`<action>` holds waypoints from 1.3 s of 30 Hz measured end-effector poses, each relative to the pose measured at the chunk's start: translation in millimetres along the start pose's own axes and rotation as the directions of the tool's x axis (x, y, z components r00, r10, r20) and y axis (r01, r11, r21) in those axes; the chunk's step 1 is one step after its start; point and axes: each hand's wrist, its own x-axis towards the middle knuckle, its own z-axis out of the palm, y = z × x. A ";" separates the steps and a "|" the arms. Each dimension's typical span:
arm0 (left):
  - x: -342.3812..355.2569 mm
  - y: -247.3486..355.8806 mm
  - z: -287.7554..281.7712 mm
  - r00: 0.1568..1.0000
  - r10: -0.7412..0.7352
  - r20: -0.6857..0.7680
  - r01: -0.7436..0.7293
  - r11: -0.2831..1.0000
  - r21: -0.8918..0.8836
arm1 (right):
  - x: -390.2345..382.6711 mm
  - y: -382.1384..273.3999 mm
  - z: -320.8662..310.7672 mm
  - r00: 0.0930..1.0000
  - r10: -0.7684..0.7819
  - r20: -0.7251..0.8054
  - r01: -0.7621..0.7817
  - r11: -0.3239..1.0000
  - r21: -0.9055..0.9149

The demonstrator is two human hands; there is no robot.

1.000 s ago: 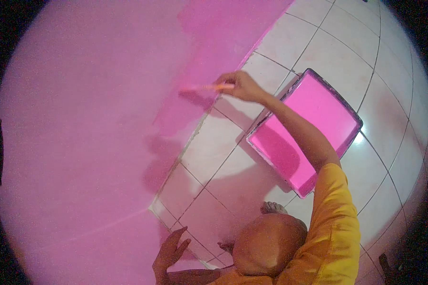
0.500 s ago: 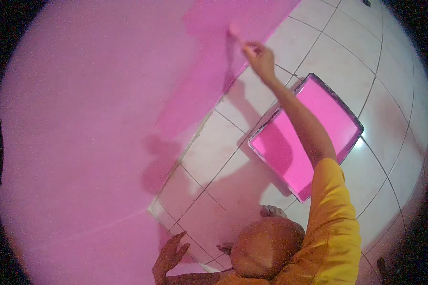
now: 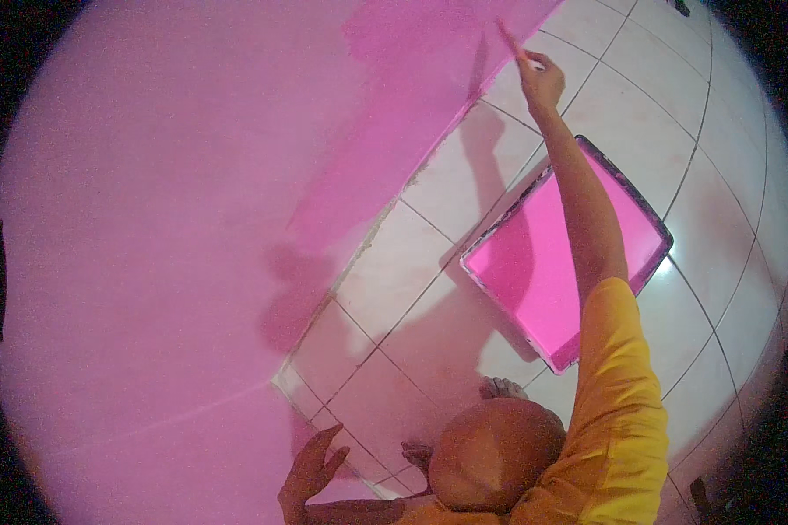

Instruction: The person paints a wall with pink paint using a brush, dipping the brush into a paint tray on the floor.

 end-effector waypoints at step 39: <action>-17.2 5.5 -1.9 0.978 0.125 -0.169 -0.124 0.992 0.017 | -237.1 -134.3 -5.7 0.764 -0.116 0.635 -0.151 0.924 0.350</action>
